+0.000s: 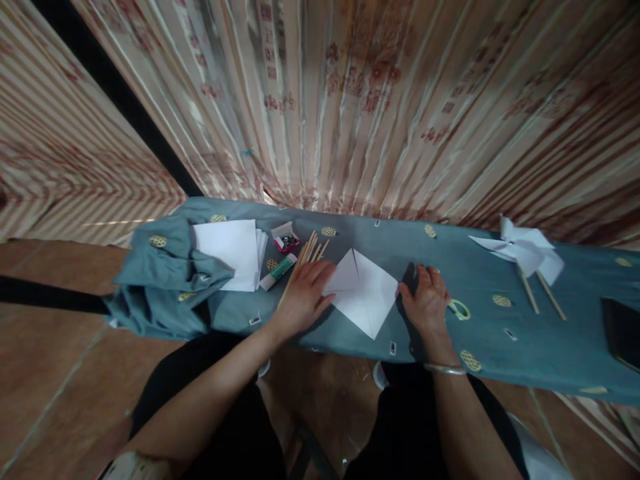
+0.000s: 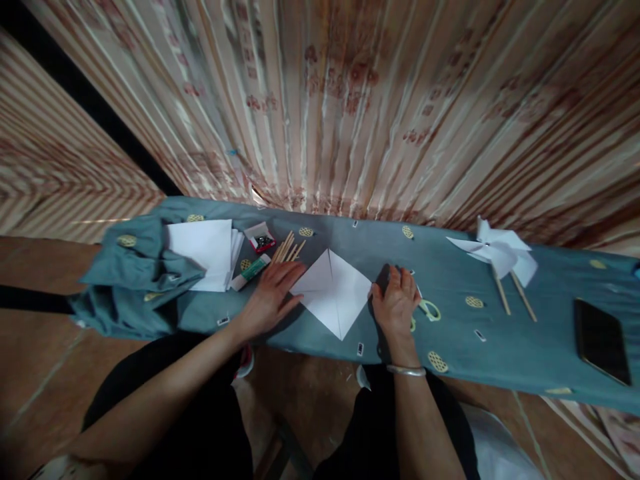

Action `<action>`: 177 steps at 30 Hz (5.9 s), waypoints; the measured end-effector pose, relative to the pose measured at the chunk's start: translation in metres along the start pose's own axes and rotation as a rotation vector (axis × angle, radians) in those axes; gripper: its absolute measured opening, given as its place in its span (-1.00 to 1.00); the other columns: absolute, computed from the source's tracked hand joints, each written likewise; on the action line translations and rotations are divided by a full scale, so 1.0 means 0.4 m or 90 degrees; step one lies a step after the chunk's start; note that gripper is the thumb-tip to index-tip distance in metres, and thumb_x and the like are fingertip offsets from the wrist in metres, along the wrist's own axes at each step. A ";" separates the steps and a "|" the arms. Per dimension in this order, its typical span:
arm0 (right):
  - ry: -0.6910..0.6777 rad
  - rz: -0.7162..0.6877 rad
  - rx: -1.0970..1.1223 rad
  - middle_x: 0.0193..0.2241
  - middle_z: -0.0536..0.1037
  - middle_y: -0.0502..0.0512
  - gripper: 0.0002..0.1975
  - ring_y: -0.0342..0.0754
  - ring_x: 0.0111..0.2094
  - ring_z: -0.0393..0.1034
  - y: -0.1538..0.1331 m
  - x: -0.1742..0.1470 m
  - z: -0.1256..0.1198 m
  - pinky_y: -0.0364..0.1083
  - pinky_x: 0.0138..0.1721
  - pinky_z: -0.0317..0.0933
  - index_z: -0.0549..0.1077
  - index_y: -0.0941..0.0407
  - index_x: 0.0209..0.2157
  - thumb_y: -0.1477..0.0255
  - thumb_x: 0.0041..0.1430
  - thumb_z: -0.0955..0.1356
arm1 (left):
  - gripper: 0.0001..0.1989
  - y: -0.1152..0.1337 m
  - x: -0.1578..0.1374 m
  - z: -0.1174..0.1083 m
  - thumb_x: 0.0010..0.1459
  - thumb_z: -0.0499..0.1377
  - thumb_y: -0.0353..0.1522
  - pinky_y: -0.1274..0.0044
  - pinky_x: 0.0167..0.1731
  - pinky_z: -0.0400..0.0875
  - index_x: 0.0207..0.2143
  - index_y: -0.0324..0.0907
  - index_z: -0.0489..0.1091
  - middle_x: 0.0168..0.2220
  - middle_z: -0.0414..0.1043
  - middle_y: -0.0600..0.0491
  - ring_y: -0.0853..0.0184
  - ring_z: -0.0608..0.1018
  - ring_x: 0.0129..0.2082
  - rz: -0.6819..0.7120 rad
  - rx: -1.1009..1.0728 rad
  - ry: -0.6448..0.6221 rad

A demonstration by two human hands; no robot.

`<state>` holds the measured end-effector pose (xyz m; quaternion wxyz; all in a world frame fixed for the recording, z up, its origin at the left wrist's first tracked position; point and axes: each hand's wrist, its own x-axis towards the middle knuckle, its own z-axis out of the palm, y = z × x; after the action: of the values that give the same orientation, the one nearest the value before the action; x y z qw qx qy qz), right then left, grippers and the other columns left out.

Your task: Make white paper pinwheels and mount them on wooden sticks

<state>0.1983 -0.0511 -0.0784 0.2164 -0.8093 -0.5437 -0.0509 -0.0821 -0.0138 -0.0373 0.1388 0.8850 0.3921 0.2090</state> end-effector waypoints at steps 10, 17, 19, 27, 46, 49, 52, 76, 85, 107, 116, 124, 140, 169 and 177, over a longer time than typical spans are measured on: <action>-0.005 -0.002 0.022 0.15 0.32 0.51 -0.45 0.38 0.18 0.18 -0.001 -0.001 -0.001 0.34 0.11 0.08 0.30 0.28 0.16 0.28 0.21 0.20 | -0.62 -0.157 -0.074 -0.099 0.21 0.10 -0.29 0.26 0.00 0.42 0.04 -0.24 0.35 -0.05 0.45 -0.16 0.07 0.47 -0.01 -0.197 0.091 -0.002; 0.012 -0.015 0.047 0.16 0.32 0.53 -0.44 0.36 0.21 0.17 0.007 0.002 -0.006 0.35 0.12 0.11 0.31 0.28 0.15 0.21 0.25 0.21 | -0.61 -0.171 -0.065 -0.104 0.16 0.07 -0.44 0.31 -0.01 0.43 0.05 -0.25 0.38 -0.07 0.51 -0.15 0.11 0.54 -0.06 -0.226 0.096 -0.012; 0.038 -0.028 0.068 0.16 0.33 0.52 -0.44 0.33 0.21 0.18 -0.001 0.006 -0.020 0.33 0.13 0.12 0.33 0.29 0.13 0.18 0.26 0.20 | -0.60 -0.170 -0.058 -0.104 0.15 0.09 -0.40 0.31 0.02 0.41 0.05 -0.26 0.40 -0.04 0.51 -0.14 0.12 0.54 -0.04 -0.231 0.027 0.033; -0.167 0.042 0.514 -0.25 0.60 0.20 -0.44 0.04 -0.30 0.46 -0.144 -0.036 -0.066 0.00 -0.27 0.35 0.48 0.14 -0.01 0.03 0.11 0.34 | -0.50 -0.023 -0.007 -0.019 -0.06 0.33 -0.17 0.45 -0.19 0.43 -0.07 -0.24 0.52 -0.18 0.59 -0.02 0.27 0.56 -0.26 -0.364 -0.680 0.013; -0.382 0.321 1.096 -0.44 0.62 0.01 -0.73 -0.20 -0.49 0.40 -0.181 -0.037 -0.060 -0.21 -0.45 0.33 0.60 0.13 -0.38 0.24 -0.08 0.54 | -0.45 0.088 0.024 0.024 -0.05 0.39 -0.17 0.60 -0.40 0.33 -0.05 -0.31 0.47 -0.25 0.55 -0.07 0.46 0.49 -0.44 -0.426 -0.994 -0.148; -0.320 0.364 1.154 -0.40 0.65 0.00 -0.77 -0.20 -0.47 0.45 -0.174 -0.023 -0.063 -0.24 -0.44 0.37 0.58 0.11 -0.42 0.26 -0.08 0.54 | -0.49 0.082 0.023 0.024 -0.04 0.37 -0.26 0.53 -0.27 0.40 -0.04 -0.30 0.45 -0.22 0.56 -0.08 0.37 0.54 -0.33 -0.433 -0.970 -0.110; -0.328 0.411 1.213 -0.44 0.66 0.00 -0.75 -0.22 -0.48 0.48 -0.169 -0.016 -0.064 -0.28 -0.44 0.39 0.56 0.12 -0.42 0.24 -0.04 0.53 | -0.59 0.075 0.027 0.024 -0.03 0.31 -0.36 0.49 -0.15 0.39 -0.08 -0.27 0.47 -0.21 0.56 -0.04 0.35 0.54 -0.28 -0.401 -0.890 -0.073; -0.130 0.189 0.842 -0.43 0.63 -0.04 -0.83 -0.15 -0.41 0.49 -0.113 -0.003 -0.065 -0.11 -0.29 0.39 0.57 0.06 -0.37 0.33 -0.05 0.50 | -0.55 0.100 0.033 0.071 0.20 0.03 -0.56 0.27 0.05 0.39 0.13 -0.24 0.34 0.19 0.31 -0.15 0.13 0.37 0.10 0.101 0.029 -0.139; -0.164 0.099 0.737 -0.37 0.63 -0.02 -0.88 -0.08 -0.34 0.50 -0.126 -0.018 -0.070 -0.07 -0.27 0.37 0.56 0.04 -0.34 0.35 0.02 0.45 | -0.58 0.108 0.046 0.070 0.24 0.02 -0.52 0.29 0.03 0.39 0.12 -0.15 0.37 0.19 0.29 -0.14 0.08 0.32 0.14 0.084 0.077 -0.177; -0.211 -0.063 0.441 -0.30 0.64 0.08 -0.73 0.02 -0.29 0.52 -0.131 -0.037 -0.076 0.01 -0.20 0.37 0.50 0.06 -0.17 0.24 0.11 0.39 | -0.62 0.112 0.057 0.080 0.30 -0.03 -0.45 0.29 -0.04 0.37 0.09 -0.10 0.40 0.20 0.24 -0.16 0.06 0.32 0.11 0.072 0.086 -0.199; -0.198 -0.074 0.427 -0.30 0.63 0.10 -0.72 0.04 -0.29 0.53 -0.138 -0.034 -0.070 0.02 -0.21 0.38 0.50 0.09 -0.16 0.24 0.14 0.39 | -0.61 0.108 0.055 0.085 0.31 -0.05 -0.44 0.25 -0.01 0.37 0.10 -0.10 0.39 0.21 0.21 -0.17 0.05 0.31 0.12 0.076 0.090 -0.196; -0.146 -0.101 0.387 -0.30 0.64 0.09 -0.77 0.06 -0.28 0.54 -0.142 -0.028 -0.069 0.04 -0.17 0.37 0.49 0.06 -0.21 0.25 0.14 0.38 | -0.65 0.105 0.053 0.096 0.31 -0.03 -0.44 0.26 -0.01 0.39 0.05 -0.11 0.42 0.18 0.25 -0.14 0.08 0.32 0.11 0.080 0.079 -0.163; -0.147 -0.122 0.313 -0.34 0.63 0.12 -0.77 0.07 -0.30 0.53 -0.131 -0.026 -0.086 0.03 -0.24 0.35 0.51 0.08 -0.22 0.25 0.14 0.37 | -0.64 0.109 0.055 0.090 0.31 -0.01 -0.45 0.25 0.02 0.35 0.09 -0.10 0.39 0.23 0.21 -0.15 0.06 0.30 0.16 0.054 0.070 -0.202; -0.194 -0.119 0.368 -0.33 0.64 0.10 -0.74 0.04 -0.33 0.53 -0.133 -0.031 -0.081 0.02 -0.22 0.37 0.51 0.10 -0.20 0.24 0.13 0.38 | -0.63 0.105 0.052 0.100 0.33 -0.06 -0.41 0.26 -0.02 0.36 0.09 -0.10 0.39 0.19 0.23 -0.16 0.07 0.31 0.11 0.074 0.080 -0.182; -0.194 -0.121 0.366 -0.31 0.63 0.10 -0.74 0.04 -0.31 0.53 -0.129 -0.029 -0.070 0.03 -0.22 0.37 0.50 0.09 -0.19 0.24 0.13 0.38 | -0.61 0.106 0.051 0.102 0.34 -0.09 -0.40 0.23 -0.04 0.36 0.10 -0.10 0.39 0.21 0.20 -0.20 0.03 0.31 0.12 0.073 0.094 -0.186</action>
<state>0.1516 -0.0561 -0.0414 0.3463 -0.6592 -0.6350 0.2057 -0.0230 -0.0295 -0.0504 0.1170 0.9347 0.3309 0.0567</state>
